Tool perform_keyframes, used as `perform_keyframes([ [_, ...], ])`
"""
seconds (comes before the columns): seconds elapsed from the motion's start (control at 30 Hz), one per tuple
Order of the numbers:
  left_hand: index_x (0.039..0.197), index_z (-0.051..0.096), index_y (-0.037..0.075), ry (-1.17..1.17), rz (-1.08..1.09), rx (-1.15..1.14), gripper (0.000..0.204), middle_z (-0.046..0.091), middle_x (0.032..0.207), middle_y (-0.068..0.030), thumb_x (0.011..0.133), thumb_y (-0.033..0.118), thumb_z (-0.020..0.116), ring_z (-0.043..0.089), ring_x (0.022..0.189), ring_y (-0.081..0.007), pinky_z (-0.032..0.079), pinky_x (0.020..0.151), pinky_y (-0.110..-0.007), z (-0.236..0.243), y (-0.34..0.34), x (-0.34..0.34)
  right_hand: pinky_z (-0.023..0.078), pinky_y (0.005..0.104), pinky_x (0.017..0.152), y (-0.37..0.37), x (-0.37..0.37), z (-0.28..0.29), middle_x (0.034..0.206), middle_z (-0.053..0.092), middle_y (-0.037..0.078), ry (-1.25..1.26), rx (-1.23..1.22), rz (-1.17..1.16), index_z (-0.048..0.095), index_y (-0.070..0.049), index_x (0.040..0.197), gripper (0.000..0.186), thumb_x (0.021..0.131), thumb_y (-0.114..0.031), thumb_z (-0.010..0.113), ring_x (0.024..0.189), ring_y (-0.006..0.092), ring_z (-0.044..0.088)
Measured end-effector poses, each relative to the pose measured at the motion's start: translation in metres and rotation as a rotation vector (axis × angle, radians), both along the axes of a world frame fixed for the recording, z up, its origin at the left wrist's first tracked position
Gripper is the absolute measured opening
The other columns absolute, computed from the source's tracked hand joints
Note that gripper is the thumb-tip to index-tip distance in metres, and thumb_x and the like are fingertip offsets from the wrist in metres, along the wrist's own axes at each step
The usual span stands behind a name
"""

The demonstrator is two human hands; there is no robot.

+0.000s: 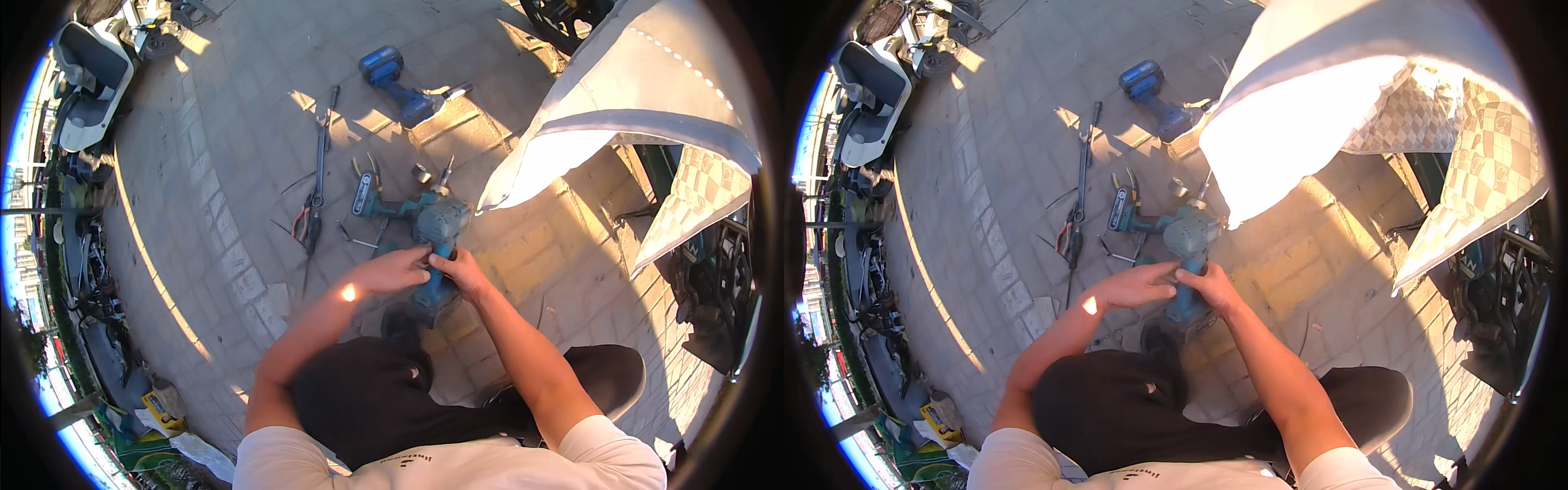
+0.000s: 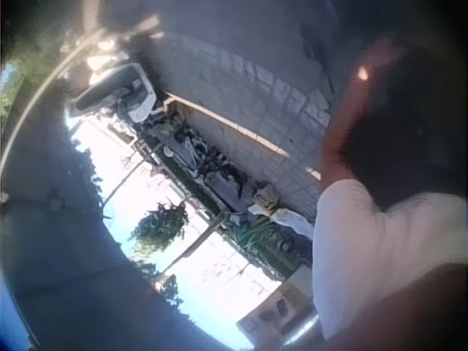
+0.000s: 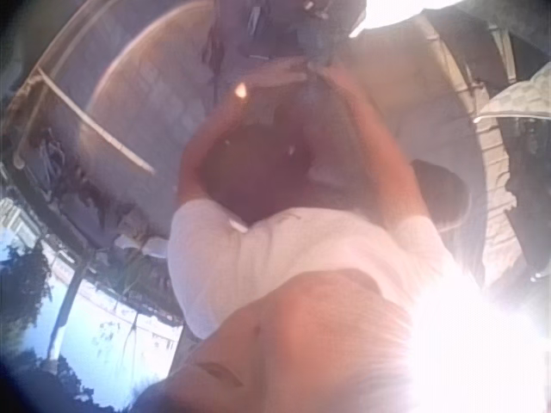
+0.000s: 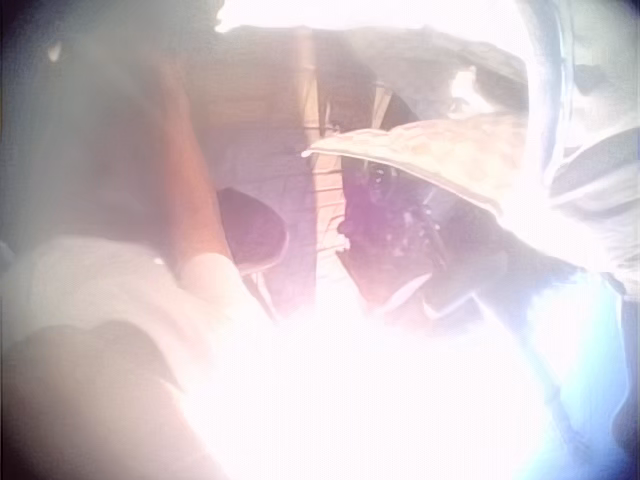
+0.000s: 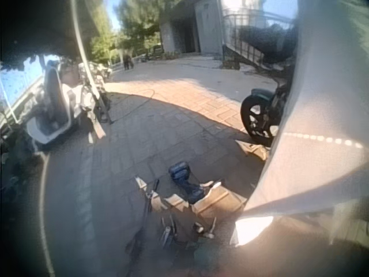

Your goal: The person removes a protective cover from a teal scooter, then uses a cordless impact driver and a manual wrench to remove bolts from the rear wheel and mudguard. The person detaches the mudguard and places it aside, then continues to remove fasteners from the rear wheel hub area.

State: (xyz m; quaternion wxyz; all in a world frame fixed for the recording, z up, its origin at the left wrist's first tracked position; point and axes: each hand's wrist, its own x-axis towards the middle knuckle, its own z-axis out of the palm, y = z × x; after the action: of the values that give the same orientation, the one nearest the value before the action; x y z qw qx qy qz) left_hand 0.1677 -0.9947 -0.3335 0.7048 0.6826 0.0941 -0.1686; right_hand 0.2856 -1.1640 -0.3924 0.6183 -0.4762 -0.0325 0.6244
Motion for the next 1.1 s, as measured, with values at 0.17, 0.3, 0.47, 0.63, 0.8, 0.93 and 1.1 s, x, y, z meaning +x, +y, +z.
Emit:
perform_keyframes([
  [0.17,0.097,0.066,0.001,0.435,0.302,0.951,0.032,0.069,0.085,-0.0158,0.079,0.028,0.067,0.064,0.091,-0.0338,0.051,0.078,-0.042,-0.071,0.039,-0.011,0.045,0.0292,0.050,-0.063,0.025,-0.018,0.071,0.054,0.004,-0.257,-0.301,-0.160,0.051,-0.001,0.103,0.033,0.080,-0.015,0.070,0.056,0.0144,0.052],
  [0.3,0.098,0.064,0.002,0.482,0.389,1.132,0.035,0.067,0.094,-0.0198,0.077,0.029,0.069,0.063,0.091,-0.0377,0.051,0.079,-0.046,-0.123,0.047,-0.001,0.043,0.0284,0.047,-0.090,0.038,-0.021,0.065,0.052,0.005,-0.211,-0.379,-0.091,0.048,-0.005,0.091,0.023,0.080,-0.011,0.067,0.050,0.0152,0.050],
  [0.47,0.100,0.059,0.001,0.552,0.288,1.138,0.032,0.065,0.096,-0.0217,0.078,0.024,0.066,0.063,0.089,-0.0399,0.050,0.080,-0.049,-0.127,0.049,-0.004,0.042,0.0308,0.052,-0.096,0.045,-0.035,0.067,0.056,0.006,-0.397,-0.499,-0.035,0.054,-0.001,0.086,0.019,0.074,-0.011,0.066,0.057,0.0155,0.053],
  [0.63,0.108,0.057,0.001,0.790,0.485,1.055,0.031,0.065,0.098,-0.0226,0.083,0.019,0.060,0.064,0.092,-0.0389,0.051,0.079,-0.046,-0.063,0.041,-0.050,0.050,0.0425,0.071,-0.091,0.044,-0.050,0.084,0.066,0.023,-0.785,-0.722,0.110,0.063,0.002,0.095,0.039,0.070,-0.027,0.066,0.081,0.0357,0.065],
  [0.8,0.099,0.059,0.000,0.159,0.891,0.991,0.038,0.064,0.076,-0.0179,0.076,0.027,0.071,0.065,0.072,-0.0321,0.048,0.065,-0.040,-0.031,0.103,0.021,0.050,0.0458,0.077,-0.086,0.034,-0.052,0.090,0.065,0.027,-0.996,-0.836,0.120,0.066,0.002,0.095,0.040,0.071,-0.030,0.068,0.093,0.0412,0.062],
  [0.93,0.092,0.067,-0.001,0.261,0.788,0.912,0.048,0.067,0.090,-0.0201,0.071,0.042,0.073,0.065,0.089,-0.0359,0.050,0.076,-0.044,-0.053,0.178,0.158,0.051,0.0464,0.076,-0.081,0.032,-0.053,0.088,0.065,0.026,-0.988,-0.976,0.178,0.067,0.001,0.089,0.037,0.071,-0.031,0.068,0.089,0.0407,0.063],
  [1.1,0.094,0.069,0.000,0.489,0.907,0.820,0.046,0.069,0.091,-0.0179,0.072,0.040,0.074,0.066,0.090,-0.0334,0.051,0.077,-0.044,-0.096,0.200,0.244,0.052,0.0465,0.078,-0.080,0.032,-0.052,0.091,0.066,0.024,-0.990,-1.024,0.135,0.066,0.000,0.094,0.038,0.070,-0.030,0.069,0.091,0.0393,0.064],
])
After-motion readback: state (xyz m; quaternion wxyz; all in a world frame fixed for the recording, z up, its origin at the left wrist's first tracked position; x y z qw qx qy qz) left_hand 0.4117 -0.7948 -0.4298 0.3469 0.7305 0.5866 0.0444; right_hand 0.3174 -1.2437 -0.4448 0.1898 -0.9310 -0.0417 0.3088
